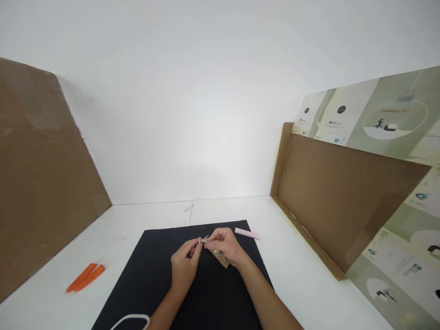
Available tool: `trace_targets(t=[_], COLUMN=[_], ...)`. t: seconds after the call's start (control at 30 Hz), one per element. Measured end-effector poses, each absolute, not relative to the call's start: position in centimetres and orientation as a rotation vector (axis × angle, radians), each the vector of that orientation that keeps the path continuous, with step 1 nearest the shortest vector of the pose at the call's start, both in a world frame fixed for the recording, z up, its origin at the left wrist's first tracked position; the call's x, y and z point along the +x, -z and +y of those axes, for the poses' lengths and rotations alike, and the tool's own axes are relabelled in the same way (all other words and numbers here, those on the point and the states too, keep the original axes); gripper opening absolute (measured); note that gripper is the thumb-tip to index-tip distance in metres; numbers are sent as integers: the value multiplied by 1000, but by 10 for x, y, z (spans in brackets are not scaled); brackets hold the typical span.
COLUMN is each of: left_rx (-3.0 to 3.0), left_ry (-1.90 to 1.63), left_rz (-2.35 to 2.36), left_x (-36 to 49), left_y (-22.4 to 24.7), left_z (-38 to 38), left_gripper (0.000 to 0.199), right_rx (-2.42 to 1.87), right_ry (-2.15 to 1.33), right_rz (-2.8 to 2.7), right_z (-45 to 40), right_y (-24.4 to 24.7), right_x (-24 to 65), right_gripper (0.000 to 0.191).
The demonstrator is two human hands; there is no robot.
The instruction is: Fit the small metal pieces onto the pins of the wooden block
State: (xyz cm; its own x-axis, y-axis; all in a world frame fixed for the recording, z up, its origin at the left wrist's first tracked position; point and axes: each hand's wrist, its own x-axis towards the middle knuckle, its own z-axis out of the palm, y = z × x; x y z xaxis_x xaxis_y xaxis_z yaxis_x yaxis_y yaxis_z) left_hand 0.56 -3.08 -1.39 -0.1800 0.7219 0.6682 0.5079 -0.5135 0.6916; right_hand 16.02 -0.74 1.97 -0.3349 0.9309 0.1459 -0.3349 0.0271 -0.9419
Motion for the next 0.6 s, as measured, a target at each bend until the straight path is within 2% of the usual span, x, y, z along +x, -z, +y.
trace_targets(t=[0.27,0.6], left_rx=[1857,1882], left_ry=[-1730,-1751], left_rz=[1423,1384], left_x=[4,7], left_y=[20,17], left_z=[-34,-37], left_gripper=[23,18], right_rx=[-702,-804], right_ry=[-1546,-1453], right_rz=[-1271,-1130], right_z=[-14,-13], right_y=[-29,-26], right_x=[162,151], right_gripper=[26,29])
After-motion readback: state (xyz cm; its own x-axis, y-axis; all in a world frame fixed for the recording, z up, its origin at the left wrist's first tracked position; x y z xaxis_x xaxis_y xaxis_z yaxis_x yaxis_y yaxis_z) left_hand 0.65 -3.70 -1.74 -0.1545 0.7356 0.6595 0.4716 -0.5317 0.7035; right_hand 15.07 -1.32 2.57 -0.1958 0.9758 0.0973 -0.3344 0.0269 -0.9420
